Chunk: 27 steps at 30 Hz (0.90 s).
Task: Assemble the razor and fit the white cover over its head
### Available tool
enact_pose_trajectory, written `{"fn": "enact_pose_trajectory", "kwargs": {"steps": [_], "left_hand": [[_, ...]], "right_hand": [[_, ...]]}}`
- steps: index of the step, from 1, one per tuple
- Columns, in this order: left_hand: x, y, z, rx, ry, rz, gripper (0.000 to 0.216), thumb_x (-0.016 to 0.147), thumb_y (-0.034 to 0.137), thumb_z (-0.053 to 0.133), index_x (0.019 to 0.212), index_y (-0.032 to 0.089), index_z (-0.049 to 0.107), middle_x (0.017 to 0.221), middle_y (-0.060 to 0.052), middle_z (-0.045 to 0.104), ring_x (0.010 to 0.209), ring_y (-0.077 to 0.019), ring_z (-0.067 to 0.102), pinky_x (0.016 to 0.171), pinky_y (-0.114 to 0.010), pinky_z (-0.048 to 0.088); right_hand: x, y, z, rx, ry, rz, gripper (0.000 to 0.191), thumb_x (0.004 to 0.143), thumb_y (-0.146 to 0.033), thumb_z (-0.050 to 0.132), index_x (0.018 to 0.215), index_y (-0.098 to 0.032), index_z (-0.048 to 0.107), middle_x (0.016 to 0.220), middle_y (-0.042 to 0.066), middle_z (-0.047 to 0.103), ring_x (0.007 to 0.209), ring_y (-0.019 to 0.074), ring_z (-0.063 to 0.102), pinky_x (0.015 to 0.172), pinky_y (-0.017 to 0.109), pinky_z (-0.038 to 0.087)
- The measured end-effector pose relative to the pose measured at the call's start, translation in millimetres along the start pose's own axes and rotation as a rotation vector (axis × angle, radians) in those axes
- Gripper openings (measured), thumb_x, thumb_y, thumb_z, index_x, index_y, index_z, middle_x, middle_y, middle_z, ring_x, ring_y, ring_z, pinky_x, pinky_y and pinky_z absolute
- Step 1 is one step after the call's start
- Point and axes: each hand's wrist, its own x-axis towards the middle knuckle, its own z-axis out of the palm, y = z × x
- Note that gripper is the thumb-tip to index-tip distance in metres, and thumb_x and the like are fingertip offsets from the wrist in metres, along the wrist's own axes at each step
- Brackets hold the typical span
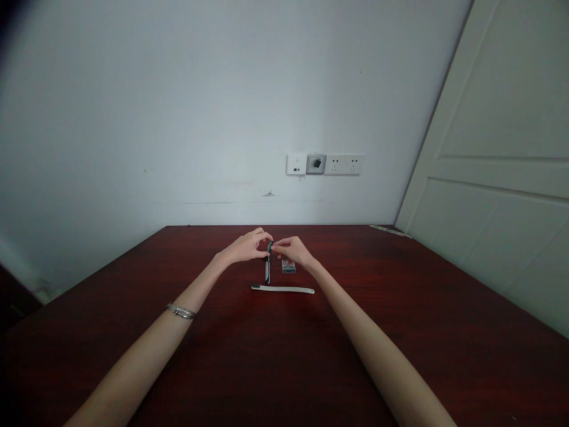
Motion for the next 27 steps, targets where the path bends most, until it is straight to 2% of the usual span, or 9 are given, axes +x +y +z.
{"fn": "enact_pose_trajectory", "kwargs": {"steps": [12,16,18,23,27], "left_hand": [[-2.0,10.2,-1.9,0.064,-0.05,-0.007,0.039,0.074,0.032,0.059,0.112,0.026,0.053,0.102,-0.002,0.051,0.08,-0.0141,0.053,0.065,-0.022,0.039],[-1.3,5.6,0.3,-0.001,-0.004,-0.029,0.056,0.069,0.031,0.064,0.122,0.026,0.045,0.109,-0.004,0.051,0.088,-0.0172,0.054,0.073,-0.025,0.041],[0.2,-1.1,3.3,-0.102,0.022,-0.058,0.062,0.066,0.032,0.067,0.123,0.022,0.044,0.105,-0.005,0.054,0.087,-0.0176,0.055,0.073,-0.027,0.043],[2.6,-16.6,11.3,-0.589,-0.066,-0.206,0.041,0.073,0.037,0.06,0.105,0.012,0.054,0.079,-0.004,0.058,0.061,-0.0108,0.053,0.049,-0.022,0.044],[1.4,-15.9,11.1,-0.798,-0.036,-0.26,0.034,0.074,0.038,0.06,0.093,0.009,0.06,0.076,-0.005,0.06,0.055,-0.0077,0.05,0.044,-0.02,0.044]], "right_hand": [[3.0,8.8,4.4,0.084,0.037,0.021,0.02,0.07,-0.031,0.063,0.072,-0.012,0.067,0.069,0.006,0.067,0.052,0.0081,0.053,0.035,0.013,0.036],[2.9,8.5,3.0,0.129,0.058,0.027,0.023,0.068,-0.034,0.065,0.072,-0.011,0.067,0.07,0.007,0.067,0.052,0.0084,0.053,0.034,0.014,0.034],[2.5,7.8,2.2,0.158,0.095,0.02,0.026,0.067,-0.036,0.065,0.073,-0.012,0.067,0.073,0.008,0.068,0.054,0.0086,0.054,0.035,0.014,0.034],[0.1,6.1,3.7,0.263,0.196,-0.016,0.031,0.066,-0.043,0.064,0.079,-0.014,0.067,0.083,0.007,0.068,0.061,0.009,0.055,0.04,0.013,0.036],[-1.1,7.9,9.0,0.297,0.242,-0.058,0.035,0.065,-0.046,0.064,0.08,-0.014,0.067,0.085,0.007,0.067,0.064,0.0101,0.055,0.041,0.014,0.037]]}}
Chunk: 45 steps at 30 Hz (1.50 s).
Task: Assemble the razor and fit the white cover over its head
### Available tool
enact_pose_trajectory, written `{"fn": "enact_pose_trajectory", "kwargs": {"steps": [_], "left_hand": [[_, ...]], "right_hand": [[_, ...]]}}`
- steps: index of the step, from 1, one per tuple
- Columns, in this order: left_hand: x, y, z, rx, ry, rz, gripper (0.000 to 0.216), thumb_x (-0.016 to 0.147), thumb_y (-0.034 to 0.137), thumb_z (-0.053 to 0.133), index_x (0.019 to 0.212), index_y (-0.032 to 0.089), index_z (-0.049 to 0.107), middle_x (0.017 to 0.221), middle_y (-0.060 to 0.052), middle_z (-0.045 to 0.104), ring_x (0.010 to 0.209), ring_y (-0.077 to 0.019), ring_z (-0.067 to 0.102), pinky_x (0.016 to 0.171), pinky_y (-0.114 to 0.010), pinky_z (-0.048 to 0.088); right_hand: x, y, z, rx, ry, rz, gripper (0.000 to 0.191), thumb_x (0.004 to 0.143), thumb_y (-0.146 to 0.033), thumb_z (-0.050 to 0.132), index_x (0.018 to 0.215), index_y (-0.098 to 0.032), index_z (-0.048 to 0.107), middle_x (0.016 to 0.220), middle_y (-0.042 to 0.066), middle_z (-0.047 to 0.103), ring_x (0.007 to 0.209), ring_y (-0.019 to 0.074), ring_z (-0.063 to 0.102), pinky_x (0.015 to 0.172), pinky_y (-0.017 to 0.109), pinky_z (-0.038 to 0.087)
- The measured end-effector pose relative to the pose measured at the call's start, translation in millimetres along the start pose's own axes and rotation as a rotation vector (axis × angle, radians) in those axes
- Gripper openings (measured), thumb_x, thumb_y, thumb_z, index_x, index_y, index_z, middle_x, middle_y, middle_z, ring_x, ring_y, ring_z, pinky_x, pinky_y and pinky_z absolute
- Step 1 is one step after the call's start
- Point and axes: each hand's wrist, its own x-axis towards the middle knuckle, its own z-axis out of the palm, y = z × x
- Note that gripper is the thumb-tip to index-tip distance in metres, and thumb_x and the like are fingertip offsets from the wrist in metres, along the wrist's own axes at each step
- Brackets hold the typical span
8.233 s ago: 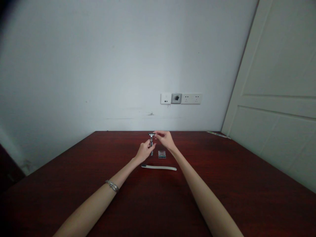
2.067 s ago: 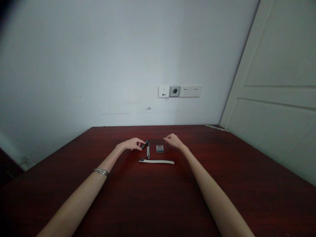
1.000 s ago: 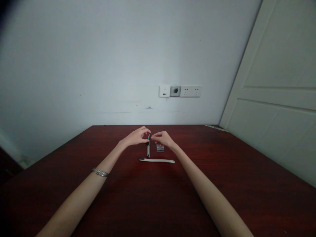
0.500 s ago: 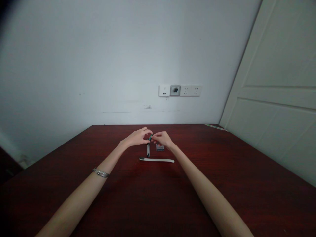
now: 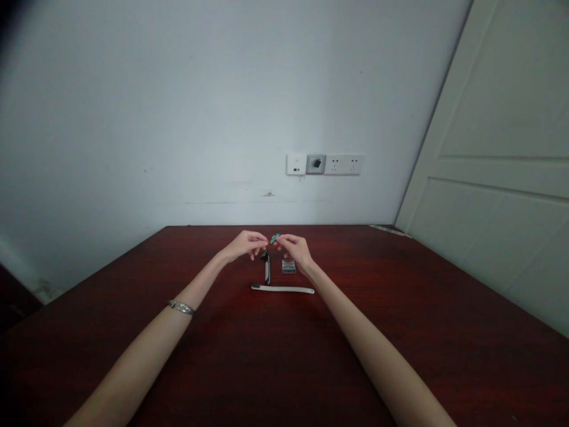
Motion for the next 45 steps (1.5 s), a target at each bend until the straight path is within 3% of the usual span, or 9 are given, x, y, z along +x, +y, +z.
{"fn": "enact_pose_trajectory", "kwargs": {"steps": [11,25,30,38,45], "left_hand": [[-1.7,1.2,2.3,-0.052,0.031,-0.016,0.031,0.07,0.037,0.066,0.078,0.007,0.065,0.066,-0.005,0.061,0.05,-0.0071,0.05,0.041,-0.019,0.044],[-6.2,2.0,1.3,-0.108,0.067,0.019,0.028,0.07,0.035,0.065,0.079,0.008,0.065,0.069,-0.005,0.062,0.049,-0.007,0.05,0.041,-0.019,0.046],[-6.9,0.9,-3.8,-0.092,0.044,0.008,0.028,0.07,0.035,0.065,0.079,0.008,0.065,0.072,-0.008,0.064,0.05,-0.0074,0.052,0.044,-0.021,0.048],[-8.8,4.9,-10.3,-0.007,0.004,-0.046,0.028,0.071,0.033,0.064,0.08,0.006,0.067,0.076,-0.012,0.067,0.05,-0.0097,0.056,0.046,-0.022,0.049],[-9.6,4.7,-4.8,0.025,-0.021,-0.067,0.026,0.07,0.031,0.064,0.079,0.007,0.068,0.074,-0.011,0.067,0.052,-0.0102,0.058,0.047,-0.022,0.049]], "right_hand": [[-2.4,5.5,7.8,0.023,0.024,-0.064,0.037,0.064,-0.046,0.065,0.082,-0.013,0.068,0.079,0.007,0.067,0.062,0.011,0.053,0.04,0.016,0.037],[-3.0,4.8,8.6,0.01,0.03,-0.047,0.035,0.062,-0.044,0.068,0.081,-0.014,0.069,0.075,0.006,0.068,0.059,0.012,0.055,0.038,0.017,0.038],[-3.5,-3.5,2.1,-0.043,0.007,-0.033,0.04,0.062,-0.04,0.07,0.092,-0.015,0.068,0.08,0.006,0.069,0.062,0.013,0.057,0.038,0.017,0.038],[3.0,-14.0,-9.3,-0.319,-0.11,-0.205,0.035,0.068,-0.037,0.065,0.092,-0.013,0.068,0.074,0.006,0.068,0.055,0.0118,0.054,0.041,0.02,0.04],[-4.7,-9.5,-13.7,-0.691,-0.099,-0.441,0.018,0.072,-0.032,0.064,0.083,-0.019,0.071,0.079,0.004,0.069,0.071,0.0156,0.061,0.067,0.026,0.046]]}}
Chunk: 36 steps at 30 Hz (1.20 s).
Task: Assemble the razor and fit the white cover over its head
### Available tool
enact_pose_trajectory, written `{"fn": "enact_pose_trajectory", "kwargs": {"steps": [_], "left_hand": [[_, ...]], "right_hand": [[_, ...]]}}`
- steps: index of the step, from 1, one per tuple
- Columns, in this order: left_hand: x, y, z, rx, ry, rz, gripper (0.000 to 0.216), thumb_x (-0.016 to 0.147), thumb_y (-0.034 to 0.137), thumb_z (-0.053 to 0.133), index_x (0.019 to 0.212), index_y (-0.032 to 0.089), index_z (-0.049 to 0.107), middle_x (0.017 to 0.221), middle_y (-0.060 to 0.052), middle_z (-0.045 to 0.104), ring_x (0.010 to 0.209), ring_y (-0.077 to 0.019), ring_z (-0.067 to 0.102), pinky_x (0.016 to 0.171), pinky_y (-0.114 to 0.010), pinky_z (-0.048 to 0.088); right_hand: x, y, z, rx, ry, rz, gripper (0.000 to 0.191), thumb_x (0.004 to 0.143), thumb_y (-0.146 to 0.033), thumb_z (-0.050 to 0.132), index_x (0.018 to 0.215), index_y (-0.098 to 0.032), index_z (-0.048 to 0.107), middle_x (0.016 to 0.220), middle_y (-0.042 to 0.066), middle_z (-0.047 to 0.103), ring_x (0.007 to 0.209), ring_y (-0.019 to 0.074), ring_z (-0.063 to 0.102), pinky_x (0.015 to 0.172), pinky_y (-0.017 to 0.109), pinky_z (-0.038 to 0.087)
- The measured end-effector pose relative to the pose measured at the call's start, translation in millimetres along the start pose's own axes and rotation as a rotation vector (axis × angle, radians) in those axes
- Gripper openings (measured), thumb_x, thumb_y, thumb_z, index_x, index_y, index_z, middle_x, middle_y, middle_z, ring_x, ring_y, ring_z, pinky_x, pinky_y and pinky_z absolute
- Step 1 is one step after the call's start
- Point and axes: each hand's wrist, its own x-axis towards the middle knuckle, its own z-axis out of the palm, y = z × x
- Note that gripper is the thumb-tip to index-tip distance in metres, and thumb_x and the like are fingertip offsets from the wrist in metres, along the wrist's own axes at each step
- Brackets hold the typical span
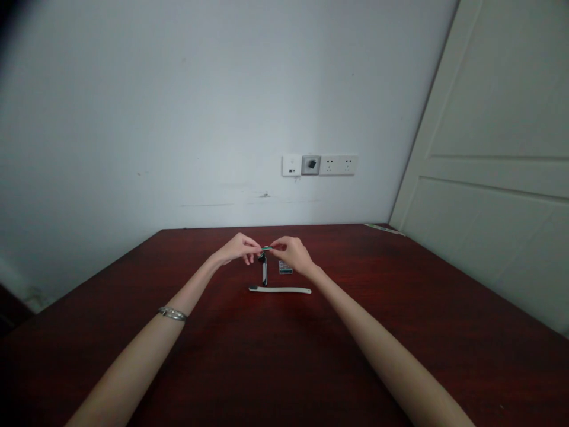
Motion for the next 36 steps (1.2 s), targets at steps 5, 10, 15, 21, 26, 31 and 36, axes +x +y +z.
{"fn": "enact_pose_trajectory", "kwargs": {"steps": [5,10,15,21,26,31,36], "left_hand": [[0.6,-2.9,3.0,0.008,-0.038,-0.013,0.027,0.07,0.034,0.064,0.079,0.009,0.069,0.078,-0.011,0.068,0.053,-0.0102,0.058,0.046,-0.022,0.049],[-1.3,-4.3,3.5,-0.003,-0.06,-0.015,0.027,0.069,0.033,0.065,0.079,0.009,0.069,0.079,-0.011,0.068,0.053,-0.0098,0.057,0.046,-0.021,0.049],[-0.4,-8.5,4.2,-0.015,-0.067,-0.03,0.03,0.069,0.035,0.065,0.081,0.008,0.068,0.08,-0.012,0.068,0.053,-0.0099,0.057,0.047,-0.022,0.049],[0.1,-18.8,-2.7,-0.047,0.023,-0.065,0.035,0.07,0.039,0.063,0.086,0.008,0.067,0.082,-0.012,0.067,0.052,-0.0097,0.057,0.047,-0.022,0.047],[-0.1,-41.9,-14.1,-0.08,0.157,-0.118,0.038,0.069,0.043,0.064,0.086,0.009,0.066,0.081,-0.011,0.067,0.052,-0.009,0.055,0.047,-0.021,0.046],[1.2,-65.9,-20.5,-0.144,0.261,-0.198,0.04,0.069,0.045,0.064,0.084,0.008,0.064,0.079,-0.01,0.066,0.05,-0.0076,0.053,0.046,-0.021,0.046],[0.5,-78.7,-21.7,-0.177,0.307,-0.253,0.037,0.07,0.043,0.064,0.082,0.009,0.064,0.077,-0.01,0.066,0.048,-0.0071,0.053,0.046,-0.021,0.046]], "right_hand": [[-8.3,-5.3,-5.5,-0.255,-0.038,-0.08,0.019,0.079,-0.034,0.059,0.089,-0.022,0.069,0.086,0.004,0.067,0.08,0.0166,0.061,0.069,0.026,0.045],[-11.0,-11.6,-11.2,-0.386,-0.087,-0.193,0.021,0.085,-0.034,0.052,0.096,-0.023,0.066,0.094,0.005,0.065,0.089,0.0162,0.059,0.074,0.024,0.044],[-11.5,-9.3,-13.6,-0.423,-0.123,-0.235,0.022,0.086,-0.034,0.05,0.096,-0.023,0.066,0.095,0.006,0.064,0.09,0.0158,0.057,0.072,0.023,0.043],[-13.9,21.8,-20.0,-0.321,-0.152,-0.138,0.021,0.083,-0.037,0.054,0.089,-0.023,0.069,0.094,0.005,0.064,0.087,0.0164,0.058,0.072,0.024,0.043],[-19.2,55.5,-23.4,-0.208,-0.283,-0.018,0.018,0.077,-0.034,0.06,0.082,-0.021,0.071,0.091,0.004,0.064,0.079,0.0156,0.059,0.072,0.025,0.044],[-22.6,69.8,-22.5,-0.148,-0.317,0.043,0.018,0.074,-0.034,0.062,0.08,-0.019,0.071,0.087,0.005,0.065,0.079,0.0163,0.06,0.073,0.026,0.045],[-24.3,74.7,-18.4,-0.152,-0.304,0.073,0.018,0.073,-0.033,0.063,0.081,-0.018,0.071,0.087,0.006,0.066,0.078,0.0167,0.06,0.073,0.027,0.045]]}}
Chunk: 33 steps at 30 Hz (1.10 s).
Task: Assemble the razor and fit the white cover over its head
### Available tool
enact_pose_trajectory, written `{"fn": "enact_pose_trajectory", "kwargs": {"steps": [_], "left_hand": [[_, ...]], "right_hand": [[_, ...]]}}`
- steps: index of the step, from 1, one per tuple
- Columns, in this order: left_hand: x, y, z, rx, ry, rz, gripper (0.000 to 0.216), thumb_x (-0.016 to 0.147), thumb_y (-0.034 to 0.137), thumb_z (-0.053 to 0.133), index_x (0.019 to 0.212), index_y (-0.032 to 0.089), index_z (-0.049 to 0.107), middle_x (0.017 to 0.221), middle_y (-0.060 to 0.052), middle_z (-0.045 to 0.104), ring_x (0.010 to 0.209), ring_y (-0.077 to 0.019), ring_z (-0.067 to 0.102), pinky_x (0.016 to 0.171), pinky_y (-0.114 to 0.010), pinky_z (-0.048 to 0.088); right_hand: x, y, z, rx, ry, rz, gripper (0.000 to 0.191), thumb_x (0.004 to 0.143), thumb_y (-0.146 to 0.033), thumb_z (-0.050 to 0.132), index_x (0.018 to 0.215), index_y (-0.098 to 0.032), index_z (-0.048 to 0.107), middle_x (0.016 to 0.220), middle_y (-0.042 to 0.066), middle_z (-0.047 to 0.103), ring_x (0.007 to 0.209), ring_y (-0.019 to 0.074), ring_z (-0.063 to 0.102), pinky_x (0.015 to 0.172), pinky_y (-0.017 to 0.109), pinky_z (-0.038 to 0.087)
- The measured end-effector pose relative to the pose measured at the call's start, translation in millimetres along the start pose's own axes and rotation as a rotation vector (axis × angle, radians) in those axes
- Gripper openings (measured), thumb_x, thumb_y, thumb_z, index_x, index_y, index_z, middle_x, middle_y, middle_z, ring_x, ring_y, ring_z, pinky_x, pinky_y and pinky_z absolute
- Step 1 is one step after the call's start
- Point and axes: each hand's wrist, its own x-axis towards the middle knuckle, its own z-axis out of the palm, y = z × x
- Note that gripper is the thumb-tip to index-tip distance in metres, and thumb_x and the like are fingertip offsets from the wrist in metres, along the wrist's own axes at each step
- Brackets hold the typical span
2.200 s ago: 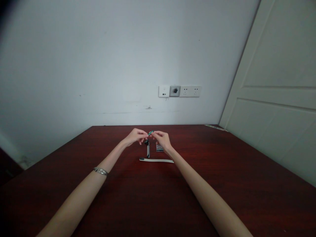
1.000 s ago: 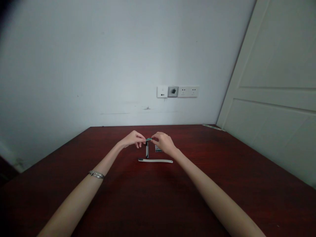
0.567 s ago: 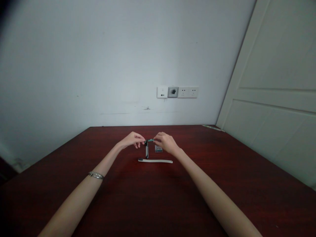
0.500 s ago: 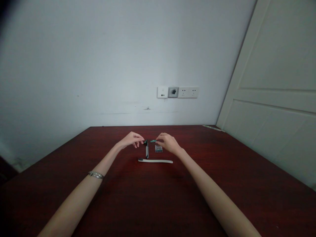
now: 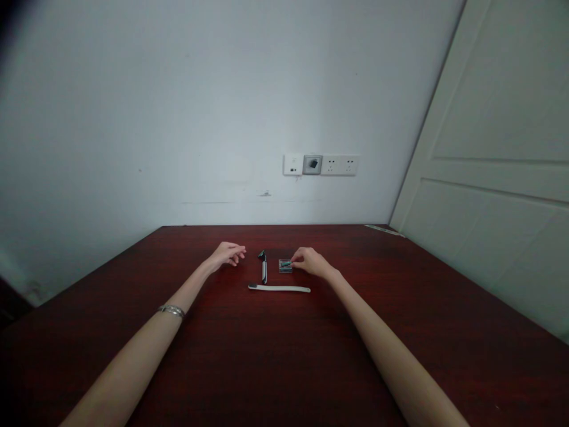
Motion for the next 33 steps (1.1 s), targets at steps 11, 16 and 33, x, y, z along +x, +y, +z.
{"fn": "enact_pose_trajectory", "kwargs": {"steps": [11,16,33], "left_hand": [[5.6,-18.1,-3.3,-0.041,0.058,-0.012,0.038,0.068,0.044,0.066,0.08,0.008,0.063,0.07,-0.007,0.064,0.048,-0.007,0.052,0.048,-0.021,0.046],[4.4,-16.9,-2.3,-0.019,0.055,-0.015,0.041,0.066,0.046,0.067,0.08,0.007,0.064,0.07,-0.008,0.065,0.048,-0.007,0.052,0.048,-0.02,0.046],[6.6,-20.8,-3.7,0.028,0.032,0.017,0.037,0.065,0.043,0.068,0.079,0.008,0.065,0.071,-0.008,0.066,0.049,-0.0072,0.052,0.048,-0.019,0.045]], "right_hand": [[1.7,1.2,7.4,-0.051,0.002,0.009,0.019,0.074,-0.034,0.062,0.083,-0.02,0.072,0.086,0.005,0.066,0.077,0.0159,0.059,0.07,0.025,0.044],[2.4,1.0,8.2,-0.048,-0.005,0.027,0.019,0.074,-0.034,0.062,0.083,-0.02,0.071,0.087,0.005,0.066,0.078,0.0162,0.059,0.071,0.026,0.044],[2.9,-0.3,9.1,0.02,-0.018,0.001,0.019,0.074,-0.032,0.062,0.083,-0.02,0.073,0.089,0.006,0.066,0.078,0.0168,0.059,0.073,0.027,0.045]]}}
